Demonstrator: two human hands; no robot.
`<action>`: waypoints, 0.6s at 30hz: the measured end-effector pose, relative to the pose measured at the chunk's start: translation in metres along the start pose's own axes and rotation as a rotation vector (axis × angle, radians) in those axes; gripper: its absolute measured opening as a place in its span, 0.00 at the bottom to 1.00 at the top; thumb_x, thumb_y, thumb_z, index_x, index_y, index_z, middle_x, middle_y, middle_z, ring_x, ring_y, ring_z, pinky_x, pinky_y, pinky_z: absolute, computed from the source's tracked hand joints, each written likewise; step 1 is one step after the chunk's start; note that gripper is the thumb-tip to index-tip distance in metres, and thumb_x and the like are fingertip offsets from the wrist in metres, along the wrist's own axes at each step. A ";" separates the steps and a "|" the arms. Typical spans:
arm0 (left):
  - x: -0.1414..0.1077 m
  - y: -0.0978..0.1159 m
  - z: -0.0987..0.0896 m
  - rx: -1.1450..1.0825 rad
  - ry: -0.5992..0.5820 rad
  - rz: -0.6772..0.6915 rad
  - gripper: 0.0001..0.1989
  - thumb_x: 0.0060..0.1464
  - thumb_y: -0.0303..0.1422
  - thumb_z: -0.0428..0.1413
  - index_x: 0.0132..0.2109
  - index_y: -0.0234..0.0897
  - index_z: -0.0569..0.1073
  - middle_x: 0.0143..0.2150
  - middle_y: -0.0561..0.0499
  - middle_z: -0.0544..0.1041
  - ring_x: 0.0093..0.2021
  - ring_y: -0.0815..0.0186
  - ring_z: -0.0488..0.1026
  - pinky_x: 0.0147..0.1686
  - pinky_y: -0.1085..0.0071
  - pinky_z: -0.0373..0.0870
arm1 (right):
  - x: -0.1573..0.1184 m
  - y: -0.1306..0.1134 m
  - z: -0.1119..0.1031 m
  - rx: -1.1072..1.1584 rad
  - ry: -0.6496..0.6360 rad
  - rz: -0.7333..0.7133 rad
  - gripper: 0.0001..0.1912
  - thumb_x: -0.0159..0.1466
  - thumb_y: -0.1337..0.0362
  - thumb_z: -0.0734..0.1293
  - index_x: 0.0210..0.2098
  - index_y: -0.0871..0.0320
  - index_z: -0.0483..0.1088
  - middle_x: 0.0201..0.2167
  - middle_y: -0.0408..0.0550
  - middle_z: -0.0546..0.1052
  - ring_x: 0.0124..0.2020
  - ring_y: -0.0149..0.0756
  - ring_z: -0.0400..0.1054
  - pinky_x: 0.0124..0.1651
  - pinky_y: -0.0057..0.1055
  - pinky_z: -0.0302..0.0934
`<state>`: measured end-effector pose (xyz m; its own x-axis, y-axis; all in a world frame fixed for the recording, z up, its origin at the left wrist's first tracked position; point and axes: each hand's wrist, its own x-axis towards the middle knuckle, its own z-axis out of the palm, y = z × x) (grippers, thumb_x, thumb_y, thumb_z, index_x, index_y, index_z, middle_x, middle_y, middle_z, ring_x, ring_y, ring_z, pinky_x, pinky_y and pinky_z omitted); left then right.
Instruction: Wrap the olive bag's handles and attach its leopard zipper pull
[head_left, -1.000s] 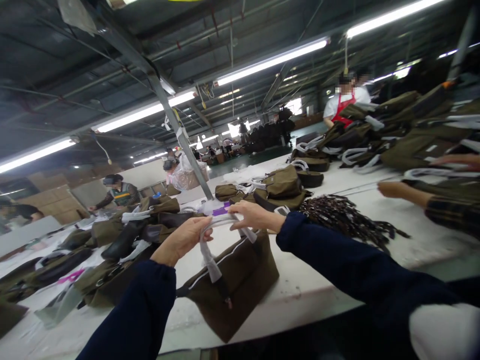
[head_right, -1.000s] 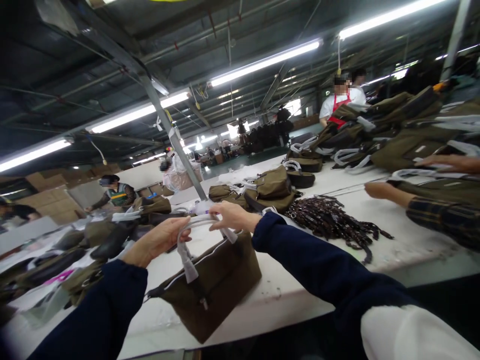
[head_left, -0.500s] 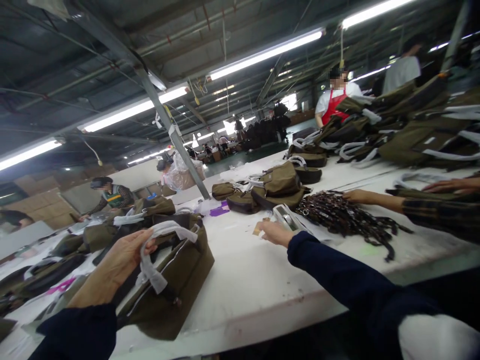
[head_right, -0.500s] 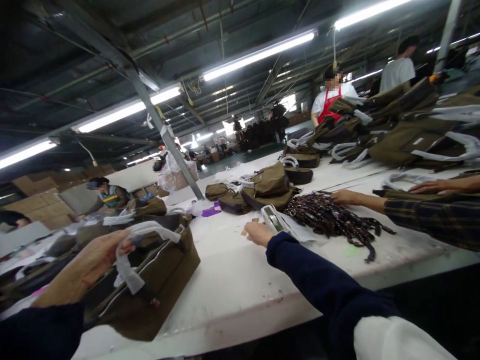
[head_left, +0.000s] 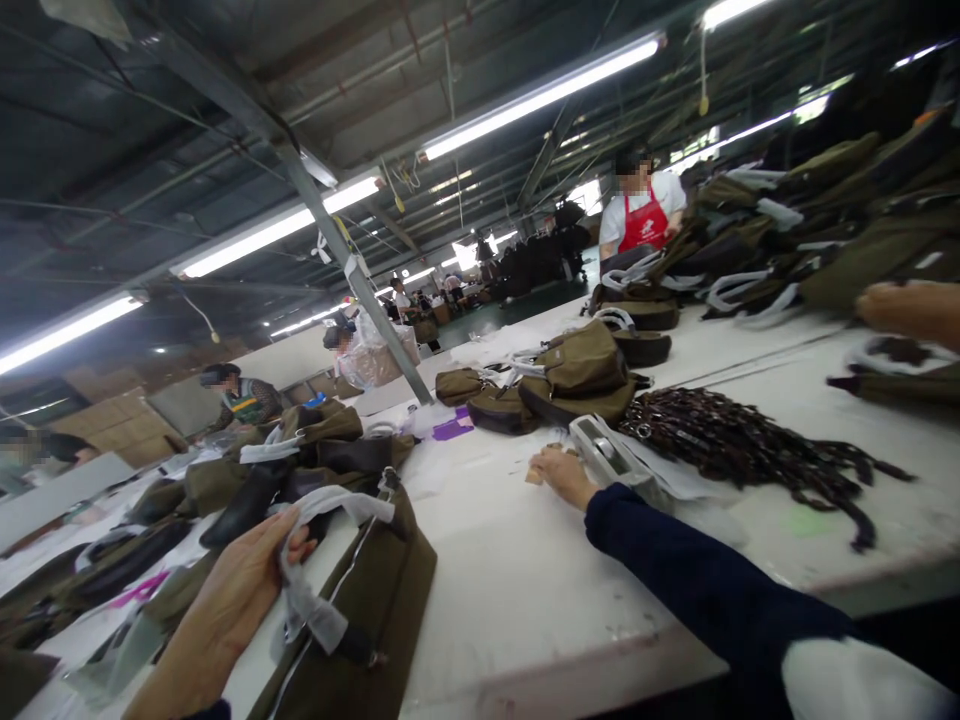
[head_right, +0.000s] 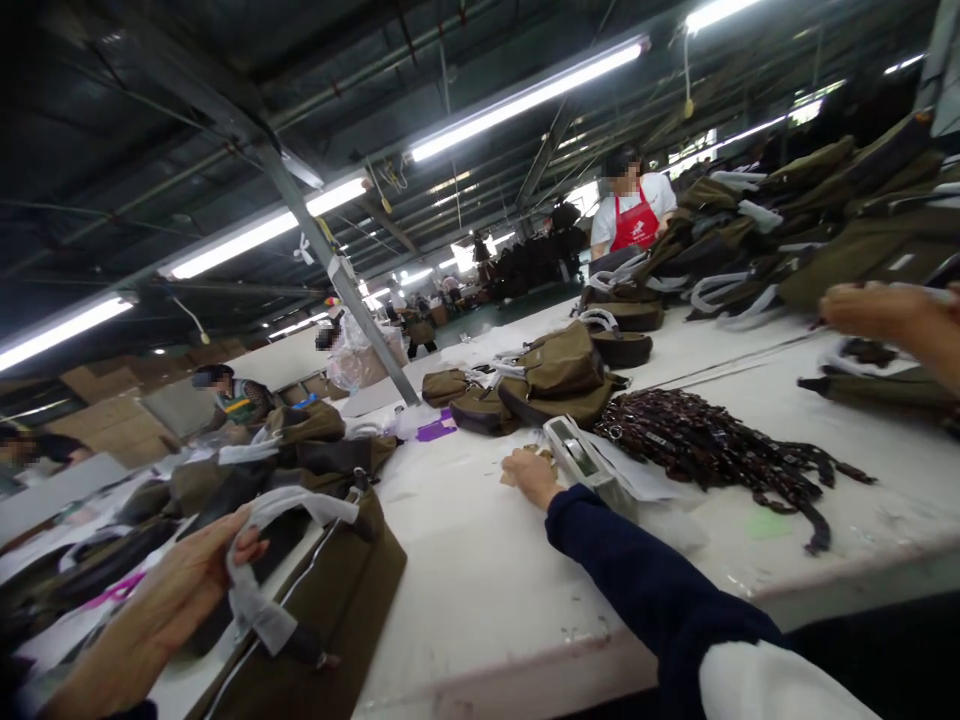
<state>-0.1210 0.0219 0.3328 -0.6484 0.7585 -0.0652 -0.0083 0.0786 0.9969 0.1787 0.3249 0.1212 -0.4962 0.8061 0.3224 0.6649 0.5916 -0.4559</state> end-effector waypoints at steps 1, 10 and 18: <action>0.001 0.001 0.005 -0.018 -0.001 0.005 0.14 0.41 0.37 0.69 0.25 0.35 0.73 0.21 0.56 0.69 0.23 0.71 0.65 0.29 0.74 0.74 | -0.001 -0.001 -0.003 0.077 0.042 0.009 0.11 0.67 0.62 0.62 0.36 0.58 0.76 0.37 0.52 0.77 0.41 0.40 0.71 0.44 0.33 0.62; -0.005 -0.001 0.080 -0.095 -0.202 0.098 0.18 0.42 0.42 0.68 0.28 0.34 0.71 0.21 0.59 0.69 0.22 0.75 0.62 0.31 0.75 0.69 | -0.047 -0.041 -0.070 1.557 0.346 0.227 0.20 0.56 0.50 0.74 0.33 0.58 0.67 0.31 0.48 0.79 0.24 0.27 0.65 0.26 0.24 0.61; -0.008 -0.007 0.103 -0.046 -0.379 0.032 0.19 0.55 0.46 0.59 0.32 0.32 0.72 0.24 0.52 0.73 0.24 0.71 0.68 0.29 0.75 0.68 | -0.107 -0.095 -0.084 1.946 0.177 0.387 0.17 0.52 0.59 0.78 0.34 0.59 0.70 0.30 0.46 0.79 0.23 0.24 0.65 0.22 0.18 0.60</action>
<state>-0.0371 0.0815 0.3222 -0.3210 0.9464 -0.0373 -0.0322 0.0285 0.9991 0.2153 0.1830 0.1996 -0.3689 0.9294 0.0108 -0.7488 -0.2903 -0.5959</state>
